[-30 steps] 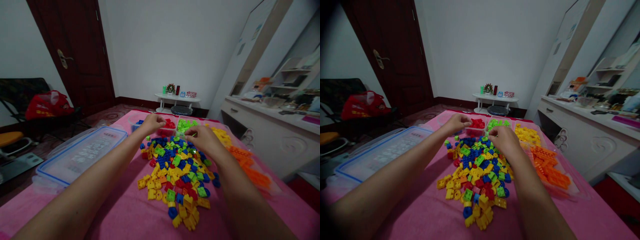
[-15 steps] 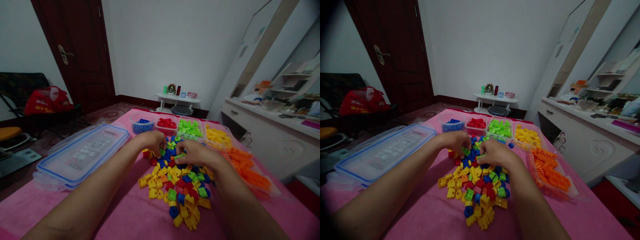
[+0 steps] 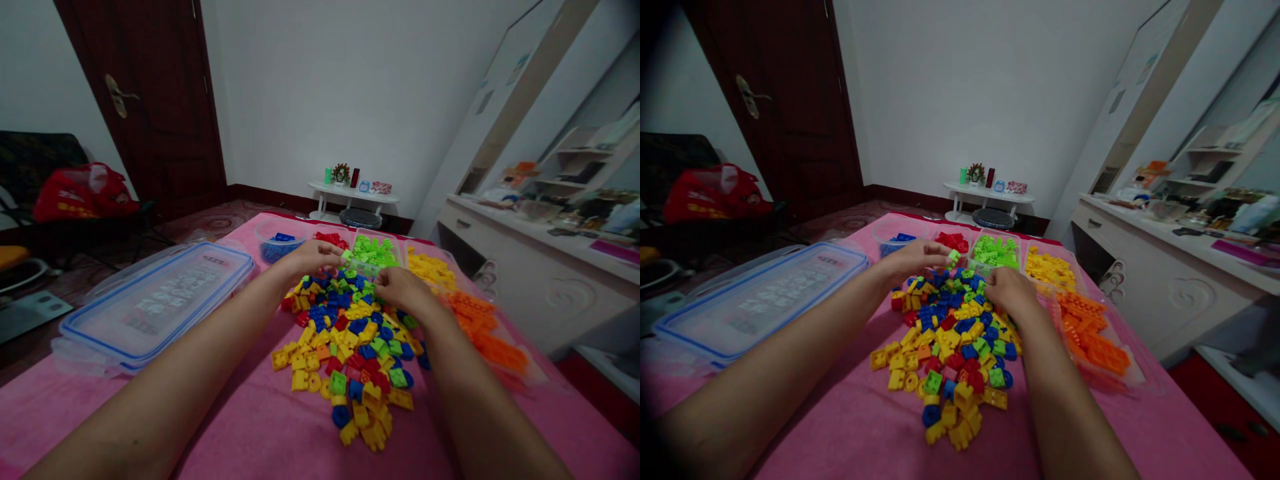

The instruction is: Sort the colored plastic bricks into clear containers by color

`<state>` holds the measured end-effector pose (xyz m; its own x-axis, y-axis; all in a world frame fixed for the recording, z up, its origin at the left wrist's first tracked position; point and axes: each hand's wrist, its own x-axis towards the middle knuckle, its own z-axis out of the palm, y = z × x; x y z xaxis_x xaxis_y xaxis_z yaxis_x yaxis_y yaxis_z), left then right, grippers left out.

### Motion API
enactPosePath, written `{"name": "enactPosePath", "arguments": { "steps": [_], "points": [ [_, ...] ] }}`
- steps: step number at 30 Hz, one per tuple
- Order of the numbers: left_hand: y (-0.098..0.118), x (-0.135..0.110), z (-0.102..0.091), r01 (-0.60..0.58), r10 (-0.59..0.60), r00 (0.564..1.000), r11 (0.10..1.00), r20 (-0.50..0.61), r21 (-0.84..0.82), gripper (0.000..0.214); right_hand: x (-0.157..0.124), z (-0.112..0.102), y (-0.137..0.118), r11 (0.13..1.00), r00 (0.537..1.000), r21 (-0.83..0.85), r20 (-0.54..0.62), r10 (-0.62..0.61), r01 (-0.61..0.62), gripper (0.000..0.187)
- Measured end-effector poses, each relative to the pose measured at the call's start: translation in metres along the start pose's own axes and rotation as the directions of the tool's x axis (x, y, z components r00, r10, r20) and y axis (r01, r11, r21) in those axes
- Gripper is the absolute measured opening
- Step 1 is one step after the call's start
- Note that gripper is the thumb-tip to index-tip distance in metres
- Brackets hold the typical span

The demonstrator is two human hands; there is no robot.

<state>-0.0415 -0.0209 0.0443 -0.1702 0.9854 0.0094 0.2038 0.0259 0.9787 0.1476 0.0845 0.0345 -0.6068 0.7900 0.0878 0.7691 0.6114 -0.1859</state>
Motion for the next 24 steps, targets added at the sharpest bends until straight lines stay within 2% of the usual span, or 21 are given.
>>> {"name": "enactPosePath", "arguments": {
  "steps": [2, 4, 8, 10, 12, 13, 14, 16, 18, 20, 22, 24],
  "points": [
    [-0.002, 0.002, 0.003, 0.043, -0.047, 0.999, 0.974, -0.011, -0.222, 0.03, -0.002, 0.002, 0.001, 0.997, 0.997, -0.07, 0.072, 0.029, -0.024, 0.007],
    [-0.005, 0.004, 0.007, 0.087, -0.098, 0.995, 0.929, -0.012, -0.361, 0.032, -0.003, 0.001, 0.002, 0.996, 0.996, -0.091, 0.084, 0.027, -0.019, 0.005],
    [-0.01, 0.005, 0.012, 0.113, -0.132, 0.991, 0.888, -0.012, -0.446, 0.032, -0.002, -0.001, 0.005, 0.997, 0.999, -0.073, 0.032, 0.033, -0.03, 0.005],
    [-0.012, 0.005, 0.013, 0.101, -0.125, 0.992, 0.89, -0.024, -0.445, 0.033, -0.001, -0.004, 0.006, 0.999, 1.0, 0.029, 0.013, 0.015, -0.015, 0.005],
    [-0.011, 0.004, 0.015, 0.078, -0.111, 0.992, 0.907, -0.056, -0.414, 0.035, 0.0, -0.007, 0.003, 0.965, 0.999, 0.263, -0.039, 0.006, 0.004, 0.006],
    [-0.011, 0.003, 0.016, 0.052, -0.089, 0.993, 0.922, -0.08, -0.384, 0.037, 0.0, -0.008, -0.001, 0.905, 0.997, 0.426, -0.076, 0.027, 0.008, 0.006],
    [-0.01, 0.002, 0.018, 0.013, -0.052, 0.993, 0.937, -0.103, -0.348, 0.038, -0.001, -0.009, -0.006, 0.801, 0.992, 0.598, -0.106, 0.065, 0.012, 0.008],
    [-0.007, 0.001, 0.023, -0.097, 0.061, 0.989, 0.954, -0.132, -0.284, 0.041, -0.003, -0.01, -0.021, 0.475, 0.982, 0.879, -0.112, 0.149, 0.028, 0.014],
    [-0.004, 0.001, 0.028, -0.224, 0.196, 0.971, 0.942, -0.134, -0.25, 0.044, -0.007, -0.009, -0.038, 0.112, 0.983, 0.993, -0.046, 0.175, 0.027, 0.017],
    [-0.002, 0.002, 0.031, -0.309, 0.289, 0.949, 0.928, -0.125, -0.208, 0.046, -0.01, -0.007, -0.053, -0.157, 0.989, 0.987, 0.048, 0.143, -0.026, 0.015],
    [-0.001, 0.002, 0.031, -0.353, 0.336, 0.929, 0.931, -0.153, -0.094, 0.045, -0.013, -0.004, -0.063, -0.306, 0.987, 0.947, 0.132, 0.097, -0.096, 0.014],
    [0.0, 0.002, 0.029, -0.361, 0.379, 0.903, 0.925, -0.201, 0.123, 0.04, -0.014, -0.002, -0.068, -0.376, 0.985, 0.917, 0.163, 0.052, -0.132, 0.016]
  ]
}}
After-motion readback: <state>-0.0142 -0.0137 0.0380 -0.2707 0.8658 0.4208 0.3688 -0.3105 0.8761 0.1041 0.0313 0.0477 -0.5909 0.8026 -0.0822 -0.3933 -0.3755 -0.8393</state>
